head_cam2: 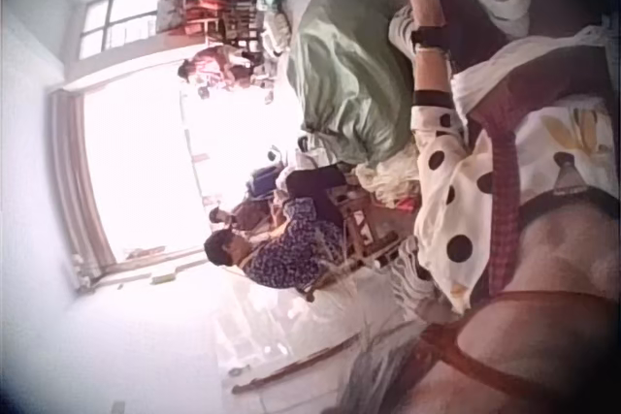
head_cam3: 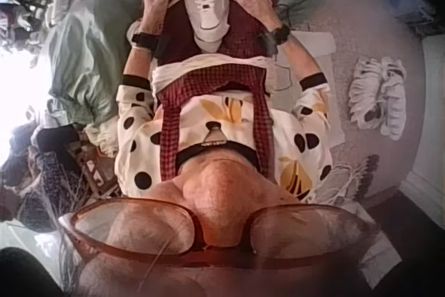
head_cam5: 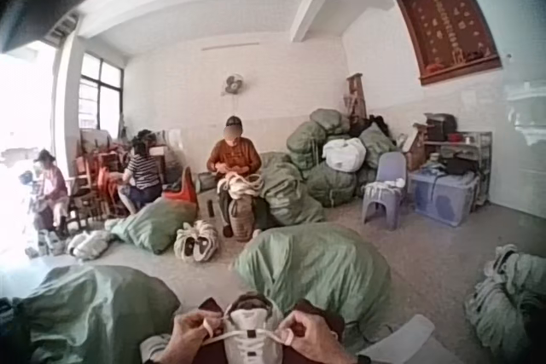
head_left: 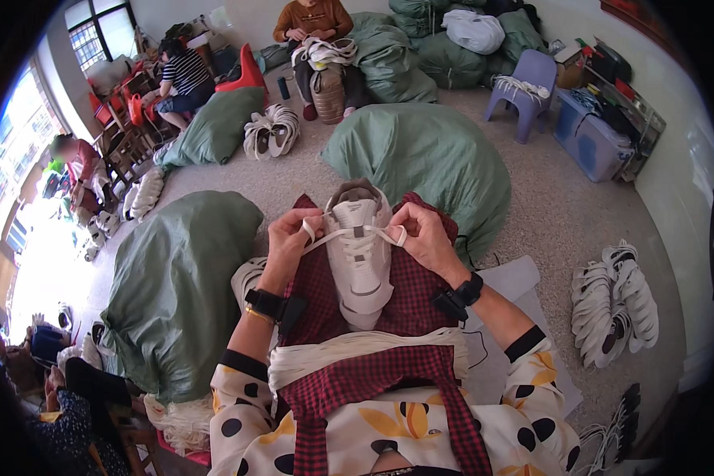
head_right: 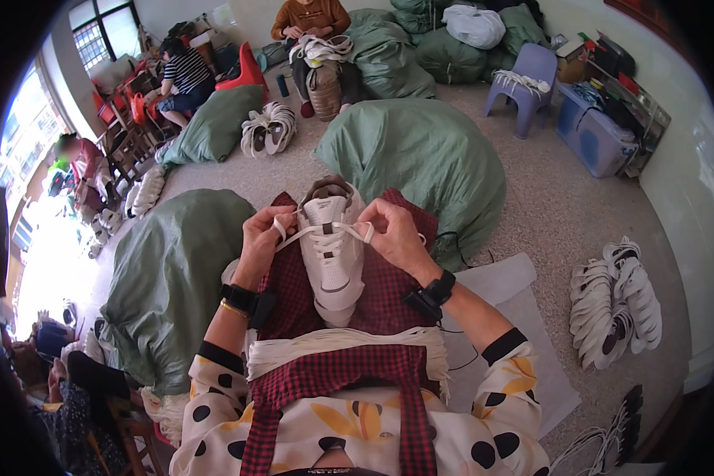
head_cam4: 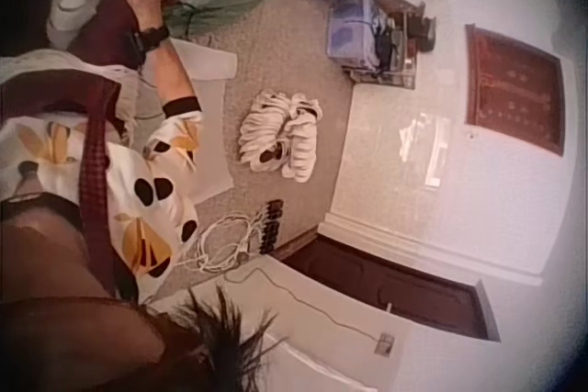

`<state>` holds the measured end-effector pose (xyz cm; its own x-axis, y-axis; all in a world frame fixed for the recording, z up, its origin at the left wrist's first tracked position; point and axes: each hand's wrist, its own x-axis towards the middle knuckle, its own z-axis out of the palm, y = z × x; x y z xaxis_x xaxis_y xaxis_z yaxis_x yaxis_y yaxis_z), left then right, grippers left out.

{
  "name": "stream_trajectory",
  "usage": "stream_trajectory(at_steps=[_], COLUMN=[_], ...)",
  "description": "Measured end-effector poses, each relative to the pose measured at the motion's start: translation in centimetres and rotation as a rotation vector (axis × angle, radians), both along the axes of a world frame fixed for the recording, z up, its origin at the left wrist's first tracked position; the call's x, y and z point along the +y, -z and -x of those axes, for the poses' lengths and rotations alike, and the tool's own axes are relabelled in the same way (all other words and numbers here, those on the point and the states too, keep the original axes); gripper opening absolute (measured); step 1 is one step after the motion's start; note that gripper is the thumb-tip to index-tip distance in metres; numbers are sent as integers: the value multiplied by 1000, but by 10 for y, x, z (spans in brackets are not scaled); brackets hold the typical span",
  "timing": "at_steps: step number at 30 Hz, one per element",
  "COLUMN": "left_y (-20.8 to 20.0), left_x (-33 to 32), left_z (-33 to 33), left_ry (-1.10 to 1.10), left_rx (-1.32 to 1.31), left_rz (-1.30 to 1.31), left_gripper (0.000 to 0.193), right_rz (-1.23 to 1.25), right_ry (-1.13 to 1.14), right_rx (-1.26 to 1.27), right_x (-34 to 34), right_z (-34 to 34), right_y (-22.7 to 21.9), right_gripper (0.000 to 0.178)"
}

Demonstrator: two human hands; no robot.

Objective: Threading shoelaces through the eyelets of white sneakers.

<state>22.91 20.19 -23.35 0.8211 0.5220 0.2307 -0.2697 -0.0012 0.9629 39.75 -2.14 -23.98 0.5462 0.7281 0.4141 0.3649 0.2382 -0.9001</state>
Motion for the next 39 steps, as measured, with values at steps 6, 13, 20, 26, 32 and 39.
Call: stream_trajectory(at_steps=[6, 13, 20, 26, 32, 39], left_y=[-3, -3, 5, 8, 5, 1], left_x=[-3, -10, -25, -30, -34, -41], left_z=[2, 13, 21, 13, 12, 5], left_ry=[5, 12, -93, -205, -336, -311], left_rx=[1, 19, 3, 13, -5, -39], left_rz=[-12, 4, -103, -192, -362, -429], left_gripper=[16, 18, 15, 13, 12, 10], right_rz=[-10, 45, 234, 239, 106, 313], right_ry=[22, 219, 42, -56, -106, -270], right_rx=[66, -429, -236, -344, -680, -474], right_x=[4, 18, 19, 7, 38, 77], right_z=[3, 11, 8, -2, 15, 19], right_y=[-7, -33, -39, -68, -90, -75], right_gripper=[18, 13, 9, 19, 25, 18])
